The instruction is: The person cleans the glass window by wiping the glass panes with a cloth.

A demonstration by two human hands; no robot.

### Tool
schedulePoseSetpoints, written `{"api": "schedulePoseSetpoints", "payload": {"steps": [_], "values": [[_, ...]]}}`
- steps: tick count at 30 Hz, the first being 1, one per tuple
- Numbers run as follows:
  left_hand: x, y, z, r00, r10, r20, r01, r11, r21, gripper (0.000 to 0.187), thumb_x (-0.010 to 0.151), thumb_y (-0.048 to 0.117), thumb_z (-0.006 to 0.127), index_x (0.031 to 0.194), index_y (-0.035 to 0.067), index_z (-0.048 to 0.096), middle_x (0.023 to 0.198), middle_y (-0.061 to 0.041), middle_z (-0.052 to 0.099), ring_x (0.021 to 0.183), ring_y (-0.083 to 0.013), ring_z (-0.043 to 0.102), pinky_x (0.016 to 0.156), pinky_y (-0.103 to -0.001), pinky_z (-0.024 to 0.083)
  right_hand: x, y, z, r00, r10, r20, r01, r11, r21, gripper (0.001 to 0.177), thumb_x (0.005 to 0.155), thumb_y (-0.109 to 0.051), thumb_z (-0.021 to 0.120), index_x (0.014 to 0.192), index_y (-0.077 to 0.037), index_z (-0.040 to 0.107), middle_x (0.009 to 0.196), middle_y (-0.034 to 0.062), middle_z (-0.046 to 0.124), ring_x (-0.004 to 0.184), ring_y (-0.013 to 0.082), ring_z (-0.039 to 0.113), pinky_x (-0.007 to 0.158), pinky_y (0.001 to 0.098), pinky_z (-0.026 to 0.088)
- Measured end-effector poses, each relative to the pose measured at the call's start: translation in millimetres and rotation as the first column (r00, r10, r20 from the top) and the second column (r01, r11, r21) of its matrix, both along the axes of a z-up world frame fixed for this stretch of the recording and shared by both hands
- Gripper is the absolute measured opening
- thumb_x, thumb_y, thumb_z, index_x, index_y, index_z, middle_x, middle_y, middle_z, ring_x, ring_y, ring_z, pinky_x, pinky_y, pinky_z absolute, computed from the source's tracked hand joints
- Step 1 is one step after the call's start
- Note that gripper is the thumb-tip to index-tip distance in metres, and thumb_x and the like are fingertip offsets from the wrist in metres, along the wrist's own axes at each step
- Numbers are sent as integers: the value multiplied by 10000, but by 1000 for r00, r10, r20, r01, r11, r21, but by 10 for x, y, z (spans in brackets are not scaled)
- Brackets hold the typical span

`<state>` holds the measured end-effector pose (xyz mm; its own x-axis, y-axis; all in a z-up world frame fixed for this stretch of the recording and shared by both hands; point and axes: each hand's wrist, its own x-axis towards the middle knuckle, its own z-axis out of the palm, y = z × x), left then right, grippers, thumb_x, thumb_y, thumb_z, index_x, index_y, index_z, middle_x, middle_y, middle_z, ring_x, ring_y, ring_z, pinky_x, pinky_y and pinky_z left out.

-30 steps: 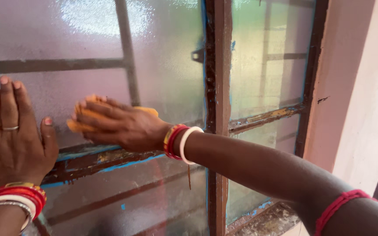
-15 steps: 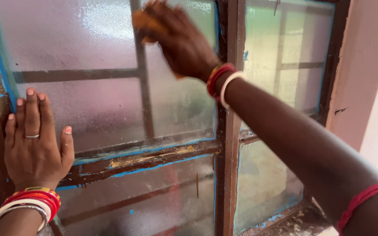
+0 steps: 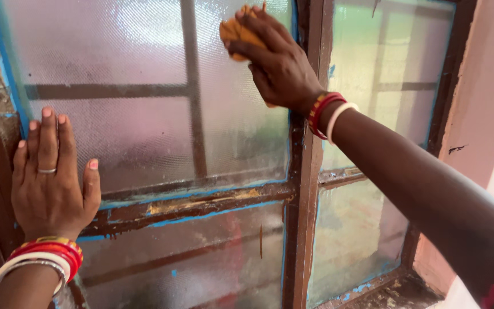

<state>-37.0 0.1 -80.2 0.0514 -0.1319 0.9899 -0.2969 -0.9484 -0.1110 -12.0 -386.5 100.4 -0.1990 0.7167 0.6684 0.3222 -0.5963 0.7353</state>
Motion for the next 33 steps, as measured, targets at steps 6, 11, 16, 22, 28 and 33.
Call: {"api": "schedulePoseSetpoints", "payload": {"steps": [6,11,16,22,28,33], "values": [[-4,16,-23,1000,7,22,-8,1000,25,626,1045,266,477,1574,-65,425,1671,-199,319,1493,-413,391,1221,-537,303,-142,-48,-570,969,-45,-244,11,990,-139,466,942,-1,594,1385,-138,643,1636,187,379,1545,432,301,1301,543,299],[-28,20,-54,1000,8,-2,-8,1000,22,627,1058,278,478,1578,-67,424,1678,-198,314,1495,-414,386,1222,-539,301,-171,127,-1172,947,-53,-318,-46,954,-295,513,985,8,587,1468,-162,605,1655,117,372,1559,329,303,1319,475,261],[-19,11,-31,1000,-5,28,4,1000,24,647,1050,296,483,1582,-68,431,1684,-191,317,1511,-410,383,1232,-537,304,-103,552,-1432,908,23,-417,-216,880,-423,545,987,-191,708,1497,-102,539,1661,95,352,1578,276,280,1339,465,258],[-30,-8,-20,1000,-10,29,9,1000,15,630,1023,273,488,1550,-70,455,1657,-198,346,1474,-415,407,1199,-544,321,-71,1280,-1584,933,-28,-360,-177,835,-522,546,960,-93,639,1501,-146,583,1651,70,382,1568,289,288,1326,417,308],[-42,3,-27,999,10,47,-11,1000,20,592,1030,221,483,1535,-88,486,1657,-206,369,1460,-418,442,1202,-536,344,-47,1797,-1606,901,-10,-433,-235,829,-507,375,1021,-234,576,1393,-191,588,1564,36,406,1565,294,272,1333,461,299],[-58,2,-14,997,-18,71,16,999,36,573,1012,182,486,1519,-85,503,1630,-217,397,1426,-433,474,1179,-543,363,6,1627,-1621,954,-68,-294,-102,844,-526,531,1007,-207,560,1534,-233,507,1671,46,320,1588,285,239,1350,435,261]]}}
